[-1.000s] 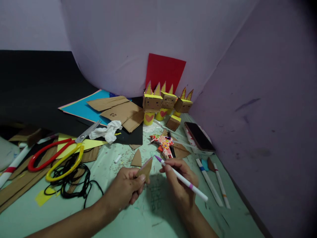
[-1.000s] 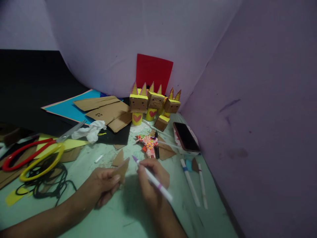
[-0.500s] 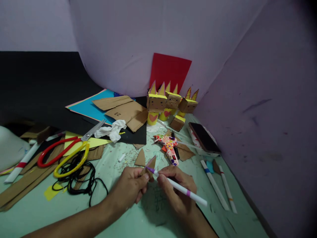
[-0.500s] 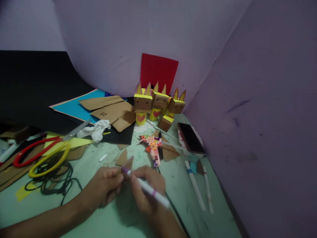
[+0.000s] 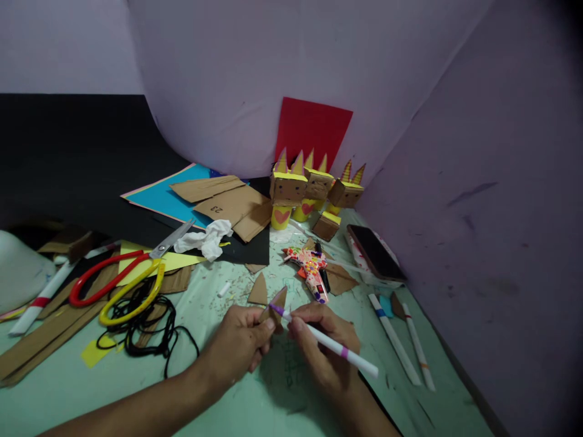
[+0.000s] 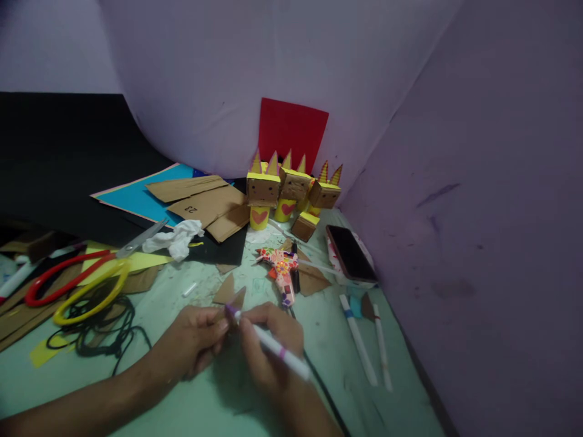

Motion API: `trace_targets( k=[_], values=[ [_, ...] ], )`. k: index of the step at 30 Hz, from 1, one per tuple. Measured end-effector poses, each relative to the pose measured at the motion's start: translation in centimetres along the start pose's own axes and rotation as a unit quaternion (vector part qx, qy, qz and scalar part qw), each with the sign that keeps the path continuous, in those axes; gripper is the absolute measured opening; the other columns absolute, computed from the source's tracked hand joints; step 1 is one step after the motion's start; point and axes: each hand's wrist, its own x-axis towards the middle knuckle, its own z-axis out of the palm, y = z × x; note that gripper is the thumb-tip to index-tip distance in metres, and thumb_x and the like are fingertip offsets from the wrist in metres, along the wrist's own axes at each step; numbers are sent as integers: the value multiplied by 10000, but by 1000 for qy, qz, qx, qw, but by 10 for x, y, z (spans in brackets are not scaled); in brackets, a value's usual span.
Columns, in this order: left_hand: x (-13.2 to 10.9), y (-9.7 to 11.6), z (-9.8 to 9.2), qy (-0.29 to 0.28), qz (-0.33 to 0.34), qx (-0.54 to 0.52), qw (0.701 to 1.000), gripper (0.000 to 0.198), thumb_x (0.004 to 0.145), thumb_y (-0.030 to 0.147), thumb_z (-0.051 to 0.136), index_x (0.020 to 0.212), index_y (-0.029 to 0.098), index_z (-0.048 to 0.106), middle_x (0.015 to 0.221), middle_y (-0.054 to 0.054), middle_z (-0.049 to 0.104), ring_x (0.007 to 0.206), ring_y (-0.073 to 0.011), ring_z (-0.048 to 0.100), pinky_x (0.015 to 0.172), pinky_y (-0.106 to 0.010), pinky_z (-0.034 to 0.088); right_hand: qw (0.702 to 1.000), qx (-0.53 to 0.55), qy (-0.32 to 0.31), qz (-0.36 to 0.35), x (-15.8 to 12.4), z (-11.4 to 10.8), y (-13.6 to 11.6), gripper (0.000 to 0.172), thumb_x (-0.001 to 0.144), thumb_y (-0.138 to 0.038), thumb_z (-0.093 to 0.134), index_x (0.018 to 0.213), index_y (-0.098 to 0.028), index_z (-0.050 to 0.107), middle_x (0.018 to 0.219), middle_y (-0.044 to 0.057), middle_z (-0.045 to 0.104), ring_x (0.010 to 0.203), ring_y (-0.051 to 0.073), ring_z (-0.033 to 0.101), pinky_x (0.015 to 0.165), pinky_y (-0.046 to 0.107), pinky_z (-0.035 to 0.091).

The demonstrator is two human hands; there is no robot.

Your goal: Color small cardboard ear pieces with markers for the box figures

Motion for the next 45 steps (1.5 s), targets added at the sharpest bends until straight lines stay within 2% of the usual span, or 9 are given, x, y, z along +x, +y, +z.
trace_targets(
  k=[6,11,13,17,23,29,31,37,45],
  values=[
    [0,1,-1,6,3,7,1000,361,571,514,585,453,201,448,254,83,328,218,-47,237,265,-184,108,993,1,82,84,-1,0,1,173,788,-299,571,685,-174,632,546,17,632,507,149,586,468,234,434],
    [-1,3,1,14,-12,9,1000,360,548,514,581,437,201,442,244,85,312,221,-47,251,263,-176,107,1000,11,0,12,-2,0,1,133,792,-249,564,702,-180,633,546,0,629,462,119,561,443,213,416],
    [1,0,0,14,-6,10,1000,372,555,517,584,428,201,435,245,85,312,215,-44,237,260,-180,101,1000,-3,9,27,-2,0,2,138,795,-256,562,707,-179,635,542,2,628,464,123,563,443,215,419],
    [2,0,0,5,8,7,1000,371,567,515,591,443,197,445,257,81,335,216,-41,233,262,-183,104,994,-17,78,77,-1,-1,3,169,797,-297,566,703,-172,632,545,16,623,506,148,584,480,238,439],
    [-3,6,1,8,-17,5,1000,360,557,511,590,460,195,447,264,87,328,223,-44,248,266,-179,107,1000,11,5,9,0,0,2,125,791,-240,561,709,-176,632,541,-1,626,461,118,567,440,207,414],
    [-2,4,0,20,-17,0,1000,340,552,496,596,556,165,518,347,81,403,249,-33,272,275,-170,131,991,3,94,96,0,0,4,170,794,-313,570,720,-173,632,559,20,638,525,154,600,477,238,447],
    [-2,5,0,18,-19,1,1000,339,556,500,581,558,168,511,342,84,398,242,-32,263,271,-171,127,993,21,79,81,-1,0,2,163,798,-295,558,713,-175,629,563,19,635,526,150,594,485,240,446],
    [-2,3,1,20,-19,29,999,316,557,483,570,516,195,447,324,86,391,231,-41,284,260,-170,160,999,11,-40,-23,-3,2,0,94,783,-200,565,721,-178,632,580,5,641,488,115,573,456,207,409],
    [-5,4,1,22,-7,80,996,358,600,499,511,427,208,395,288,82,338,220,-44,285,253,-168,158,1000,10,-22,6,-3,1,4,98,790,-221,576,716,-190,631,550,-8,628,464,111,561,440,198,403]
  ],
)
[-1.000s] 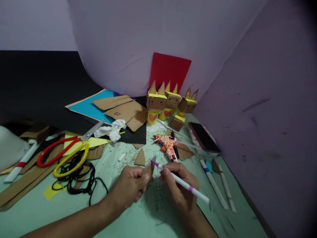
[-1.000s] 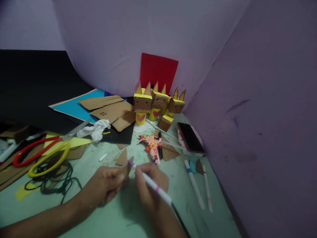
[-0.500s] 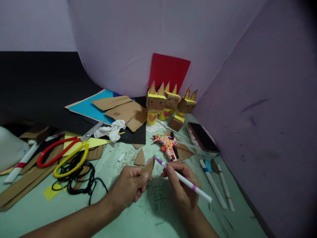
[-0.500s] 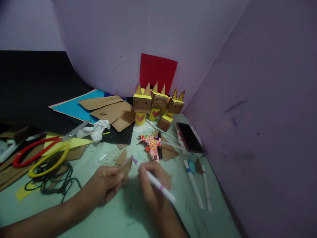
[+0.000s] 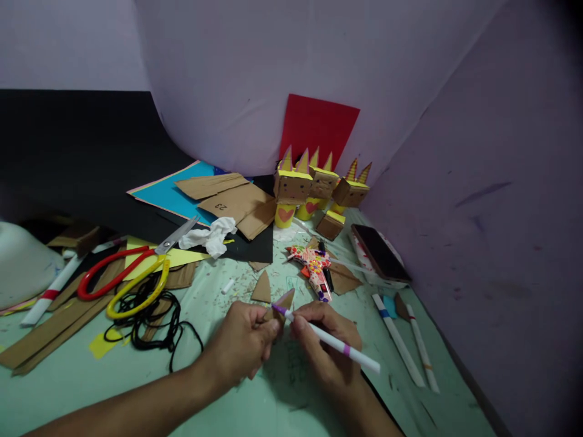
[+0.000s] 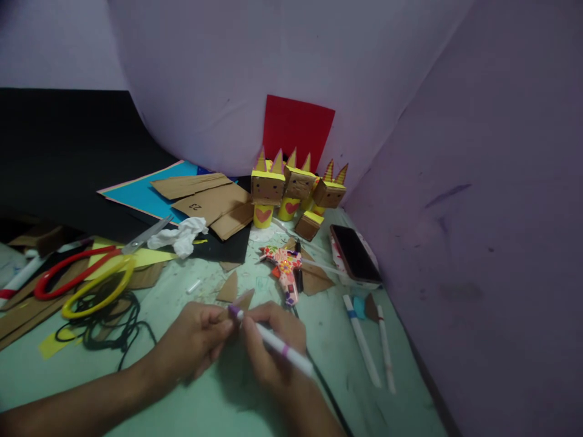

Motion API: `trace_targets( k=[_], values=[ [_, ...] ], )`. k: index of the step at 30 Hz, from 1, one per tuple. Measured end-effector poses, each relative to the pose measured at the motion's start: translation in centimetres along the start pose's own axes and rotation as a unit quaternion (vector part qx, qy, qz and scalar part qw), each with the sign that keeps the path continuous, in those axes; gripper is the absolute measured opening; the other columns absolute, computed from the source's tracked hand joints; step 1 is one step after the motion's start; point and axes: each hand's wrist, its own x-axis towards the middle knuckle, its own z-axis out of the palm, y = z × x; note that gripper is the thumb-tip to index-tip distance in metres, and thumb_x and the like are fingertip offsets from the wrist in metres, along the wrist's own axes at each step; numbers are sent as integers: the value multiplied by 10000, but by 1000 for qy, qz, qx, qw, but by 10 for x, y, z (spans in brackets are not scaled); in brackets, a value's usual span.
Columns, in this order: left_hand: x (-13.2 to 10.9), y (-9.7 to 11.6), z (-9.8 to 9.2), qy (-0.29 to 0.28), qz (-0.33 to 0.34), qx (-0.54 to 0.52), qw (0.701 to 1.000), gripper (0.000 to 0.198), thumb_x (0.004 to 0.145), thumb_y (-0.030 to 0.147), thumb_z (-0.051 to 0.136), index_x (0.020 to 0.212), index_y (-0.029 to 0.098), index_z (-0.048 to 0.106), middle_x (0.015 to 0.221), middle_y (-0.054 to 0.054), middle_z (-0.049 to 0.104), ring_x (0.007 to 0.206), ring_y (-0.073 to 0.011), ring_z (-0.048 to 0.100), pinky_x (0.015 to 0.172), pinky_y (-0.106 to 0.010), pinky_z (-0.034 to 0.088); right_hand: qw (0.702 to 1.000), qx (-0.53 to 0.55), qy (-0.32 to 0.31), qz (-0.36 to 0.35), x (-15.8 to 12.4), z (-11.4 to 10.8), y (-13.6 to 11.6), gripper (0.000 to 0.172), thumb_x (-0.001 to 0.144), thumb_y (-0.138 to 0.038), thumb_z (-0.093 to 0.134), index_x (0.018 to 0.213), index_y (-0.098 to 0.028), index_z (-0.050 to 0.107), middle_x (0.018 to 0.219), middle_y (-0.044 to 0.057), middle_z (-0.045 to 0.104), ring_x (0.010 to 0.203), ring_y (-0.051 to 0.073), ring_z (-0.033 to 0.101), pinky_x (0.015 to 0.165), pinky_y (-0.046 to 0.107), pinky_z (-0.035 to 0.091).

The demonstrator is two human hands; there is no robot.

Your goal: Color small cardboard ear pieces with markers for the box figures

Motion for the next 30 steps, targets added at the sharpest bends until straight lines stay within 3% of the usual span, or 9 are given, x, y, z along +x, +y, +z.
trace_targets(
  k=[3,7,13,18,23,30],
  values=[
    [-1,2,0,3,-6,1,1000,328,586,476,504,426,210,398,285,83,342,217,-44,287,251,-166,158,999,14,2,30,-1,-1,1,141,801,-257,565,694,-185,623,567,8,641,479,121,569,443,205,410],
    [0,3,1,23,-3,7,1000,290,576,443,507,436,209,409,288,83,356,224,-45,289,254,-166,166,999,9,-42,23,-1,-1,1,153,798,-271,565,689,-181,624,569,11,644,468,117,562,439,203,403],
    [1,4,0,27,2,-4,1000,285,576,436,515,445,210,401,305,90,348,234,-43,276,260,-171,168,998,12,11,57,1,-1,1,160,786,-283,574,673,-181,624,526,0,620,453,118,543,428,204,392],
    [1,1,-2,16,17,8,1000,265,611,420,517,484,202,437,321,86,369,254,-52,293,272,-176,180,999,21,-26,31,2,1,-2,157,783,-262,570,667,-173,626,535,3,622,447,116,543,433,205,397],
    [2,-2,-2,13,32,-2,999,302,621,437,543,478,199,425,320,90,341,270,-45,255,295,-183,146,1000,-10,14,24,2,0,-4,131,786,-249,568,698,-177,634,531,-2,618,443,110,537,424,198,388],
    [0,1,-1,33,17,-5,999,318,602,453,567,461,205,427,309,84,353,260,-52,272,289,-193,156,1000,-17,-1,25,2,2,-4,139,778,-256,577,680,-181,642,514,-5,614,425,112,533,404,204,370]
  ],
)
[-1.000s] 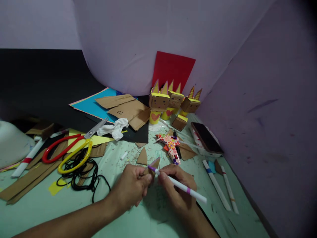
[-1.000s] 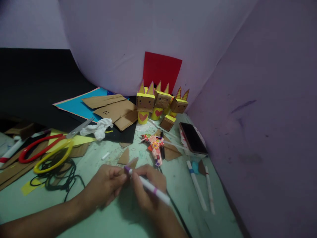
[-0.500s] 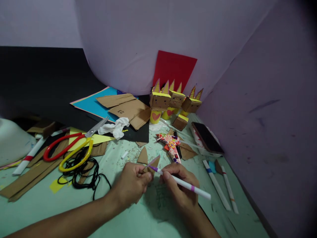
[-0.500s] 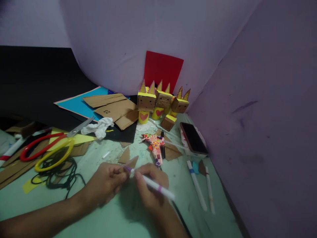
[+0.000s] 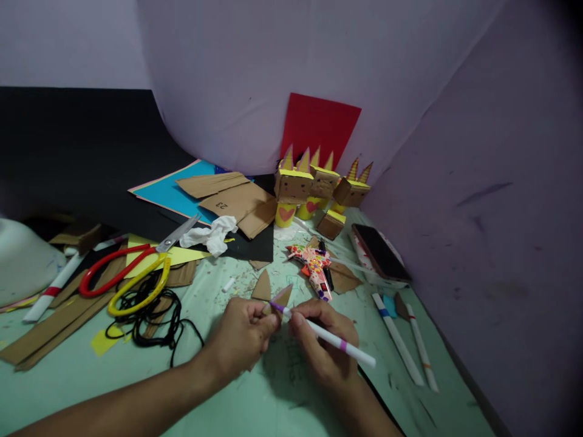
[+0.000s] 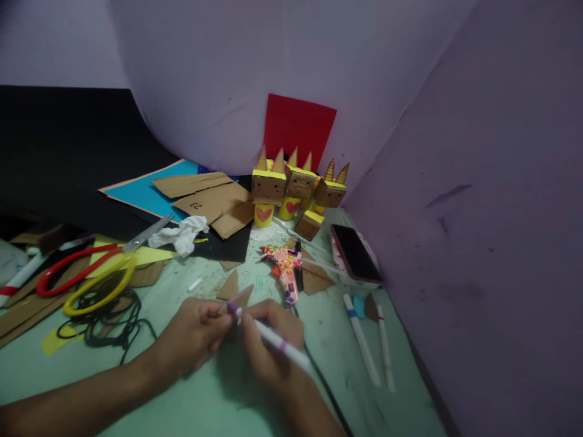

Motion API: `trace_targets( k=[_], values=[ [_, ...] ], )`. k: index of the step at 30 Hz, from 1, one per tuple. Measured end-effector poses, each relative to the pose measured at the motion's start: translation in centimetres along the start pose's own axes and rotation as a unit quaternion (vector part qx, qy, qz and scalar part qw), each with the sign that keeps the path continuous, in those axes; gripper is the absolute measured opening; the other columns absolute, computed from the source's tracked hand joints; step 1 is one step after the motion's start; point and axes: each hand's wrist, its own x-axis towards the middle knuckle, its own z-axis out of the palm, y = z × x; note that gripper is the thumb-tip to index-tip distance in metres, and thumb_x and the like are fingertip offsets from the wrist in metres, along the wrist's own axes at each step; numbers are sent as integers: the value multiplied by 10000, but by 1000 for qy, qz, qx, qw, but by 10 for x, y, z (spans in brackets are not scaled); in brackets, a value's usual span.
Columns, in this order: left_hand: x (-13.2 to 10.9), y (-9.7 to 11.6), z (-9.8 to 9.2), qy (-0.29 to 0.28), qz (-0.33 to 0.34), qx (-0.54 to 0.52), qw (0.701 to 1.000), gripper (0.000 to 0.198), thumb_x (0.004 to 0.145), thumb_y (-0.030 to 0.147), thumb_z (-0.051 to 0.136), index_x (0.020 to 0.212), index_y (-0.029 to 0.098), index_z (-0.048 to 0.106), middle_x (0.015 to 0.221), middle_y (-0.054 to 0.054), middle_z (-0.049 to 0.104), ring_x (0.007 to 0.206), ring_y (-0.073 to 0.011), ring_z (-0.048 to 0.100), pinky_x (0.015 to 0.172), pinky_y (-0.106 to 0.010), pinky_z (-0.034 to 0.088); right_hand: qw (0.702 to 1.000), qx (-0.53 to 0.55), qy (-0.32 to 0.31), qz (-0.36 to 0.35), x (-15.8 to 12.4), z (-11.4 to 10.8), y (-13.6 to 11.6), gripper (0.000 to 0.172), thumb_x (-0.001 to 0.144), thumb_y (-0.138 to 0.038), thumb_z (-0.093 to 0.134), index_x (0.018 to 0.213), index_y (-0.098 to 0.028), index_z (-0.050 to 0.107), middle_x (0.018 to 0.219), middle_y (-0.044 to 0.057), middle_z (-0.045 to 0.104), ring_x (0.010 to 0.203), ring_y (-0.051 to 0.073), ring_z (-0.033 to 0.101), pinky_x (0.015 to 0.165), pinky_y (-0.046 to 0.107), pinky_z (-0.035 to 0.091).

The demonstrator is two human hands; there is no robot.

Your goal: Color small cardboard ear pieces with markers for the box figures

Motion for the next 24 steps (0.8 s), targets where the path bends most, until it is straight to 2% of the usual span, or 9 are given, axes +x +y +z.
trace_targets(
  k=[4,7,10,12,14,16,19,24],
  values=[
    [1,0,0,5,-19,-13,1000,280,588,449,564,514,198,465,321,90,371,243,-51,272,267,-186,165,996,11,84,39,2,-3,2,155,777,-301,587,690,-183,637,535,3,619,474,136,559,456,233,413],
    [2,0,-1,14,-27,-23,999,265,576,438,561,553,179,510,325,93,376,234,-44,264,258,-177,164,977,80,172,97,5,-5,2,197,779,-356,595,690,-181,617,530,-1,626,501,149,588,484,245,438],
    [3,0,-3,18,-31,-27,999,268,574,430,553,569,163,534,335,85,398,229,-41,274,254,-173,157,960,140,202,132,9,-4,1,222,770,-386,613,701,-175,605,522,-10,634,478,141,594,472,238,447],
    [3,-1,-4,12,-28,-25,999,271,582,429,550,573,158,540,333,83,401,225,-39,275,256,-171,148,954,167,207,140,11,-1,2,229,771,-398,614,783,-170,615,561,-4,655,462,136,595,469,244,462],
    [3,-1,-4,-3,-27,-26,999,284,582,443,556,566,160,541,323,82,391,224,-39,265,258,-173,138,950,192,198,148,13,2,3,275,804,-408,569,940,-172,607,655,16,683,475,135,603,489,263,489],
    [2,0,-3,-20,-24,-27,999,303,576,464,566,537,166,526,316,81,377,229,-36,252,264,-177,131,954,209,148,153,14,6,3,302,828,-385,541,1049,-183,575,780,44,693,557,144,628,563,295,517],
    [-1,3,-2,-37,-16,-25,999,336,568,491,574,488,175,491,313,76,360,239,-36,252,275,-182,128,964,221,63,137,14,10,4,221,767,-298,624,954,-185,589,809,38,656,674,152,620,633,284,503],
    [-2,6,-3,-62,1,-11,998,350,584,496,576,493,176,468,318,71,355,257,-37,258,295,-183,137,947,284,38,149,15,12,3,182,701,-234,668,797,-189,520,665,-30,545,554,96,510,507,201,413]
  ],
)
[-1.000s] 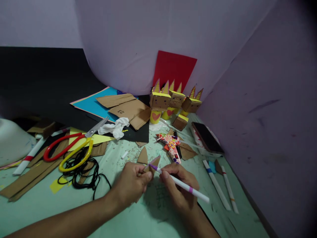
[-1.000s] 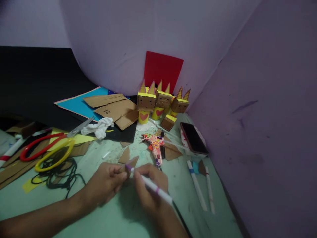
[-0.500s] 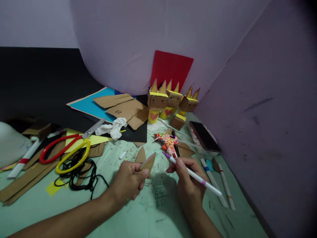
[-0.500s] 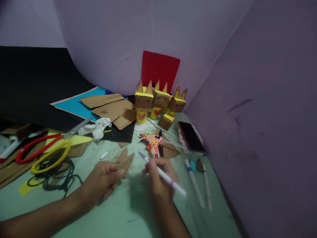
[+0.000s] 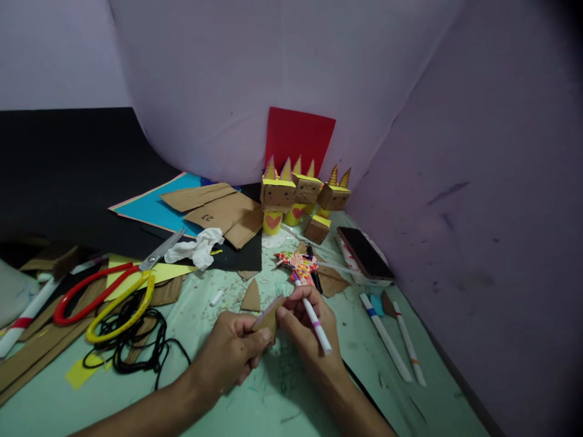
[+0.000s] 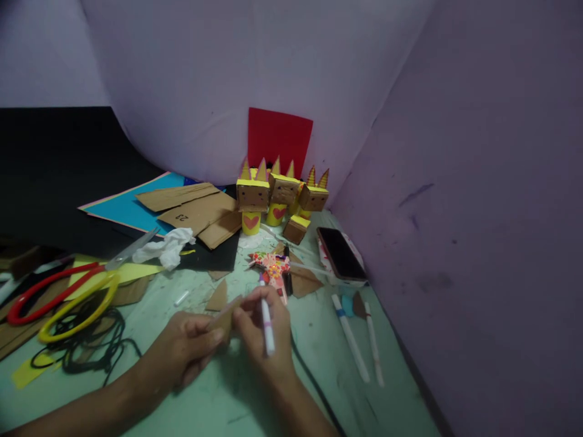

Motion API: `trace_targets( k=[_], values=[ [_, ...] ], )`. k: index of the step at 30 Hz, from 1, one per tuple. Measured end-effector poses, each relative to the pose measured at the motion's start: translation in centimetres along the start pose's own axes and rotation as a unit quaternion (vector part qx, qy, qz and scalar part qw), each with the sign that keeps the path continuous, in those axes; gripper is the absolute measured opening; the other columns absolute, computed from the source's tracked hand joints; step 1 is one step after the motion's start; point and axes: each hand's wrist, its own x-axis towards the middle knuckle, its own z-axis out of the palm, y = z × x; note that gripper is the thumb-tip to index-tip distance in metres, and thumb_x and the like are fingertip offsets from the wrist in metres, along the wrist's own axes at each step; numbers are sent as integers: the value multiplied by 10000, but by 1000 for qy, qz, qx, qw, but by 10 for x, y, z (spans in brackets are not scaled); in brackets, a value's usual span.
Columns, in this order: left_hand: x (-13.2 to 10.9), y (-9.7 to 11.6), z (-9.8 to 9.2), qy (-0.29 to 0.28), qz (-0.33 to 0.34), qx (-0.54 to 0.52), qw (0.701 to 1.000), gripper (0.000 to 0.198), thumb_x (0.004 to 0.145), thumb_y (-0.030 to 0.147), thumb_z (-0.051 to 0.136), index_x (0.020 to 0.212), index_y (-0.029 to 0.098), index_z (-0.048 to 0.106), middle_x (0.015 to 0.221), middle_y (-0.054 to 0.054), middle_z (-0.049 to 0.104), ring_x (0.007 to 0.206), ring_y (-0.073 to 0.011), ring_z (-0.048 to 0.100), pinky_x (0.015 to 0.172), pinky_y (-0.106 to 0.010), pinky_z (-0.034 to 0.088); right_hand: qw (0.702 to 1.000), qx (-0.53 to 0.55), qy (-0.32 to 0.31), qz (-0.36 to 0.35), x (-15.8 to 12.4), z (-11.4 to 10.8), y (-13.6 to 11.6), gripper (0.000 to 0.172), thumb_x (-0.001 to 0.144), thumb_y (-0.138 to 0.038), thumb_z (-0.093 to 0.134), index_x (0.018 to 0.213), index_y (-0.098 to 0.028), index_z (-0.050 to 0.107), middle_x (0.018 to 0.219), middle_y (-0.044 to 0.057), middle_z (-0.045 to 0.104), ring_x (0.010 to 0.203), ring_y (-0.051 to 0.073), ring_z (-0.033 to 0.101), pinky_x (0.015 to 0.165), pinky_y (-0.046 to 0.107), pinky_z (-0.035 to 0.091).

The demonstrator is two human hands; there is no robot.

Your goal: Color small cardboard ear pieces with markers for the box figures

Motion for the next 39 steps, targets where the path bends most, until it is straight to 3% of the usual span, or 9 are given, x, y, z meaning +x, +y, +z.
trace_targets(
  k=[6,11,16,19,23,29,34,39],
  values=[
    [0,-4,-6,7,2,-14,1000,321,614,460,596,695,154,543,390,58,445,311,-49,300,323,-176,191,998,34,-41,26,1,1,-2,233,676,-225,675,789,-206,472,649,-49,521,522,82,479,486,186,379],
    [7,-9,-6,51,22,-42,998,249,558,365,643,578,155,510,414,65,429,355,-46,314,357,-174,206,997,7,-78,21,-3,3,0,195,706,-207,653,808,-200,487,659,-42,534,547,88,498,503,189,394],
    [10,-11,-6,57,22,-61,996,212,538,308,660,567,139,536,484,35,485,453,-72,394,419,-183,266,996,-29,-89,0,-3,2,0,171,736,-247,646,838,-198,518,684,-28,568,571,102,534,524,201,421],
    [8,-8,-5,68,13,-65,996,221,530,313,670,556,138,537,465,51,448,437,-61,360,414,-184,249,996,-58,-69,10,-1,-2,-2,242,814,-376,558,954,-179,555,676,3,608,567,131,567,543,243,452],
    [5,-5,-4,81,3,-70,994,200,530,291,658,543,139,528,445,61,428,421,-47,335,410,-176,228,1000,-18,12,9,0,-15,-5,441,834,-521,472,1062,-164,597,712,48,666,554,150,589,546,280,475],
    [11,-10,-6,91,-5,-60,994,172,525,279,639,547,145,533,458,40,486,418,-62,385,410,-184,256,996,-38,74,-41,-5,-19,-10,372,826,-496,507,804,-183,707,521,-4,579,497,124,527,509,243,414],
    [13,-14,-7,77,1,-51,996,158,549,272,637,575,139,556,495,25,526,452,-76,427,437,-193,292,995,-60,78,-28,-8,-9,-15,204,764,-393,618,758,-189,626,500,-42,530,473,108,482,486,225,375],
    [12,-12,-7,79,13,-38,996,154,538,264,646,557,129,574,488,31,513,464,-69,413,456,-192,292,994,-70,73,-44,-9,-8,-8,231,789,-391,588,687,-189,541,513,-33,531,472,109,487,466,224,371]
  ],
)
